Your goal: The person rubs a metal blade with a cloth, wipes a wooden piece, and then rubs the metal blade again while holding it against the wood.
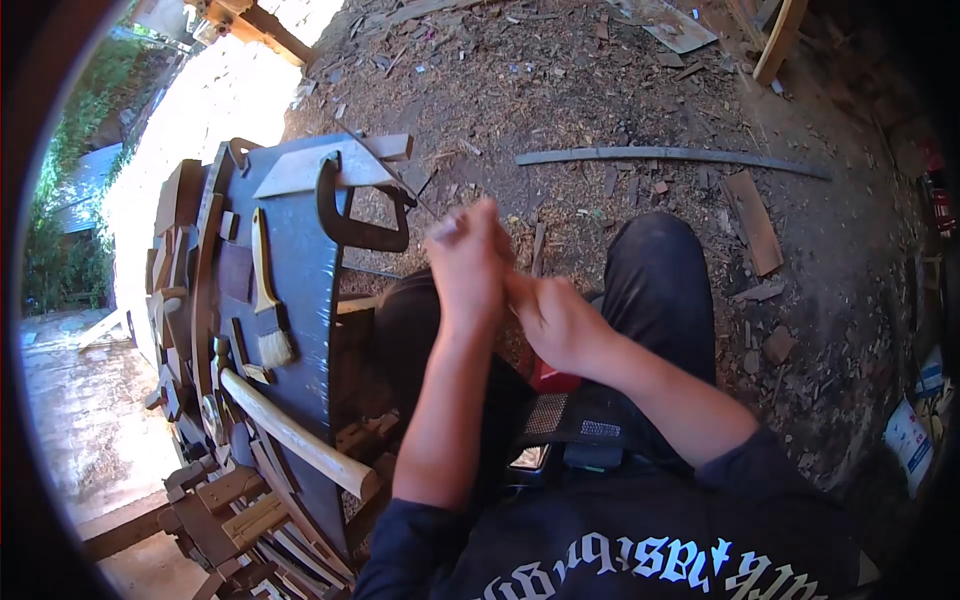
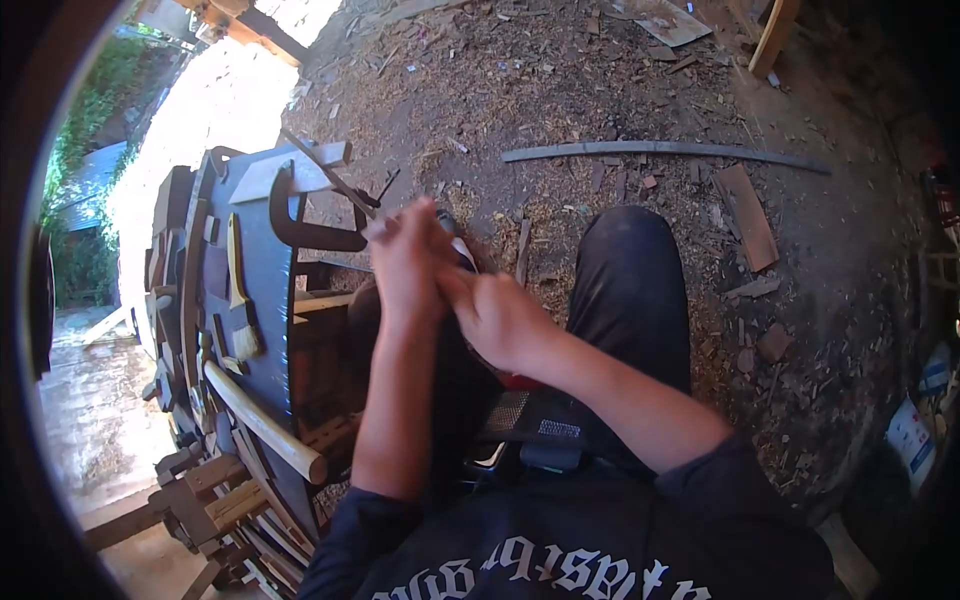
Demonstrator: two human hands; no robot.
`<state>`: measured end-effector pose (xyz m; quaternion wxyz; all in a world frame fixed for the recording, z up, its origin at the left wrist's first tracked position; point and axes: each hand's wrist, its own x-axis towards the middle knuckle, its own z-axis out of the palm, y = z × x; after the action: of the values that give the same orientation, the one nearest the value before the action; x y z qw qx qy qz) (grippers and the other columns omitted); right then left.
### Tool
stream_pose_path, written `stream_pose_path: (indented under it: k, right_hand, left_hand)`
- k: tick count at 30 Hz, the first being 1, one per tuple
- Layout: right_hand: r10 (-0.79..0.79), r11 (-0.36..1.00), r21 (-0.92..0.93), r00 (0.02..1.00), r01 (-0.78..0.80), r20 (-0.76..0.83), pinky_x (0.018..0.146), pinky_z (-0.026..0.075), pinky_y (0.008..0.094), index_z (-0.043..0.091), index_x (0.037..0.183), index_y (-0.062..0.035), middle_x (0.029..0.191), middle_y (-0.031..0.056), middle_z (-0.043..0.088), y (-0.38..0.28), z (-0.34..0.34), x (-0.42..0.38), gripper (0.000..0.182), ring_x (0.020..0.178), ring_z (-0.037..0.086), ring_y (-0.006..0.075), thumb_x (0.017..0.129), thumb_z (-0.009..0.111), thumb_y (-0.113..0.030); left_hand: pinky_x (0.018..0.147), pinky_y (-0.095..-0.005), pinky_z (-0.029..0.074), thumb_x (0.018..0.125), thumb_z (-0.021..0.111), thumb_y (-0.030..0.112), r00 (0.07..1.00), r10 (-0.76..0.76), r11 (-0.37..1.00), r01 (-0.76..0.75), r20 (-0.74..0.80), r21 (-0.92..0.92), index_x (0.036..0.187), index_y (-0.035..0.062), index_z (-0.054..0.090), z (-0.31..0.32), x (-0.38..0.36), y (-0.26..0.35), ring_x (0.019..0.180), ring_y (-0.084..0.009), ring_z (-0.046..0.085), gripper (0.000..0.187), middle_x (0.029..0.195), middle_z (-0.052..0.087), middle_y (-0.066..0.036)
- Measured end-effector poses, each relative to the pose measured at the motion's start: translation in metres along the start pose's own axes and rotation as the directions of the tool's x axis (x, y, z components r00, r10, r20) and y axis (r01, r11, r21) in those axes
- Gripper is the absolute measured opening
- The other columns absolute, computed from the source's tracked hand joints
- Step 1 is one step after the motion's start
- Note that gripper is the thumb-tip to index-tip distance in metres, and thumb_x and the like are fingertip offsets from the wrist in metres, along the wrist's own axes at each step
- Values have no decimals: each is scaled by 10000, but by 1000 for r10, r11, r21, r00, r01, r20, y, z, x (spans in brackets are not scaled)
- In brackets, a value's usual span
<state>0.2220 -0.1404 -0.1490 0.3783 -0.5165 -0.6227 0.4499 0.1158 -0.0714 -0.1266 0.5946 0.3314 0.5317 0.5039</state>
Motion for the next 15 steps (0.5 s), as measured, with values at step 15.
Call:
stream_pose_path:
  k: [15]
  right_hand:
    - [-25, 996, 87, 1000, 24, 4, 684, 494, 555, 642, 1038, -25, 826, 296, 646, -3, 7, 34, 390, 842, 621, 500, 1073, 387, -317]
  left_hand:
    - [407, -268, 303, 964, 611, 145, 996, 75, 993, -80, -57, -91, 685, 101, 498, -1, 25, 20, 451, -53, 386, 304, 559, 451, 31]
